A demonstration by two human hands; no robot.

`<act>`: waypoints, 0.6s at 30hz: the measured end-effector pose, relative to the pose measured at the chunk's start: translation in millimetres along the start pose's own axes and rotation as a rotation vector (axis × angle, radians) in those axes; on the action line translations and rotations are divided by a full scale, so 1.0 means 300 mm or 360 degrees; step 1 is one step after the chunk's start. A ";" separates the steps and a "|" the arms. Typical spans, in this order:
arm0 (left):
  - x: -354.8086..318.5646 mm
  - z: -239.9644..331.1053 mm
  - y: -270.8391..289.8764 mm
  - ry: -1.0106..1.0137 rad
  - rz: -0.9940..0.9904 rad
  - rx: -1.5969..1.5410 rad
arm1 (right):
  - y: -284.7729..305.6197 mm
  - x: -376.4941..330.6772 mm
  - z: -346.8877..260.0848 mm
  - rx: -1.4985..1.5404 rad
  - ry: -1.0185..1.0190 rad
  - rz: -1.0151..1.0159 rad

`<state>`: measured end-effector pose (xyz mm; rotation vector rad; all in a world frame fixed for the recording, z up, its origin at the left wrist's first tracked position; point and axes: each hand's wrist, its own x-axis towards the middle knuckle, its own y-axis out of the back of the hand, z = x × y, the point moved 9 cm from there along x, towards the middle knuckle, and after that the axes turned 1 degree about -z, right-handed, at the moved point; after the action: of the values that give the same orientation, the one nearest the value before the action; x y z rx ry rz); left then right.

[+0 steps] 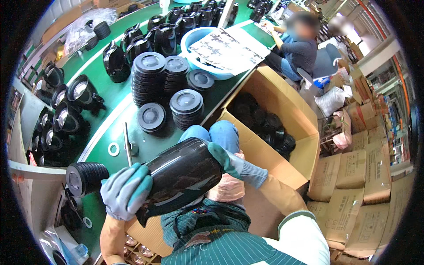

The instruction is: The person sits on the floor and repeatedly picks up black kettles, inserts a metal rod into the base, and places them on a green workbench. The person handles the kettles one at a time and uses a metal rod tool to secure the base.

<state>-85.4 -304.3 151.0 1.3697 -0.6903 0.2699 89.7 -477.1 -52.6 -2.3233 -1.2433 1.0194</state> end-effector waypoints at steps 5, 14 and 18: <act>-0.208 -0.235 -0.186 0.0935 0.0441 -0.0725 | -0.138 -0.180 -0.290 -0.1246 0.0361 -0.0135; -0.242 -0.278 -0.435 0.1411 0.0698 -0.1728 | -0.181 -0.179 -0.342 -0.0625 0.1371 -0.0230; -0.068 -0.150 -0.128 0.0655 0.0630 -0.0505 | -0.214 -0.101 -0.363 -0.0252 0.0907 -0.0340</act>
<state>-66.7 -265.1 106.0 0.8313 -0.6202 0.7052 118.4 -459.1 73.1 -2.2887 -1.3153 0.1662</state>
